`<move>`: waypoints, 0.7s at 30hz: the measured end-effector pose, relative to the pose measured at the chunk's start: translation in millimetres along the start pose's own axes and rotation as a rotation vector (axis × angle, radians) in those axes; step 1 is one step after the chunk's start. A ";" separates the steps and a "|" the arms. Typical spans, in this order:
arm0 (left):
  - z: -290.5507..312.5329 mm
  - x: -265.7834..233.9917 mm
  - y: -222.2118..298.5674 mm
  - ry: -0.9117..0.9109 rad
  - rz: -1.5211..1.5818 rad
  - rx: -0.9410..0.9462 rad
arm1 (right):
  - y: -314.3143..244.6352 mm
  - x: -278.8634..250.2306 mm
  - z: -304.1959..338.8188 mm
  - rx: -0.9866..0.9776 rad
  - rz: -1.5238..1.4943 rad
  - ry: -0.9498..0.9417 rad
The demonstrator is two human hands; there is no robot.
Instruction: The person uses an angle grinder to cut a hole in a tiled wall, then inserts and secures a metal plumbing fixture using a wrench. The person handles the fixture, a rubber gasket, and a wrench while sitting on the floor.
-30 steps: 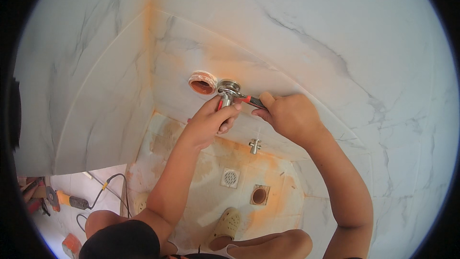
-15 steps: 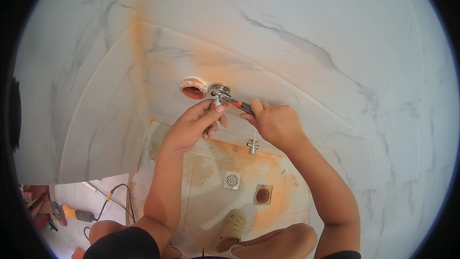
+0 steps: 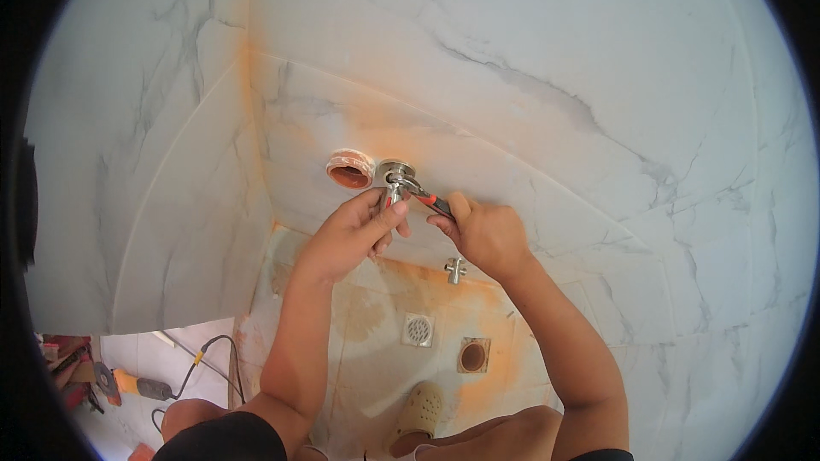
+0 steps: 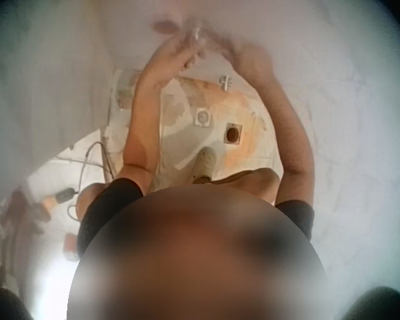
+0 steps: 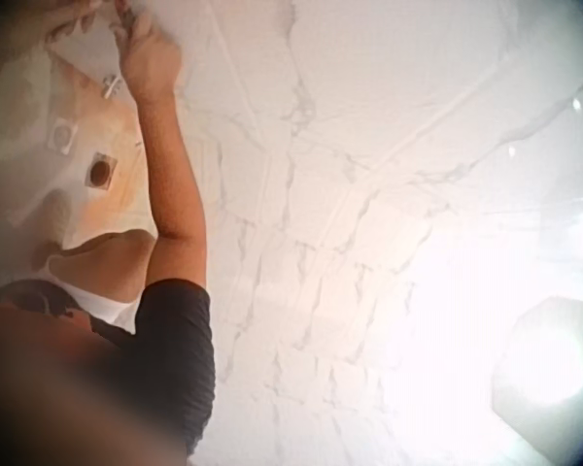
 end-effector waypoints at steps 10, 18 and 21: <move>0.9 0.8 7.2 0.092 -0.118 0.075 | 0.4 12.1 4.2 0.040 -0.092 0.079; 3.4 3.0 12.1 0.154 -0.131 0.104 | 3.5 28.0 9.4 0.113 -0.145 0.057; 3.9 2.3 12.3 0.155 -0.147 0.085 | 3.8 34.0 10.0 0.119 -0.143 0.058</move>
Point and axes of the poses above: each hand's wrist, its own z-axis away from the middle knuckle, its own x-axis out of the palm, y = z × x, the point moved 7 cm from there along -z, towards the middle knuckle, and after that the axes turned 1 degree about -z, right-handed, at the moved point
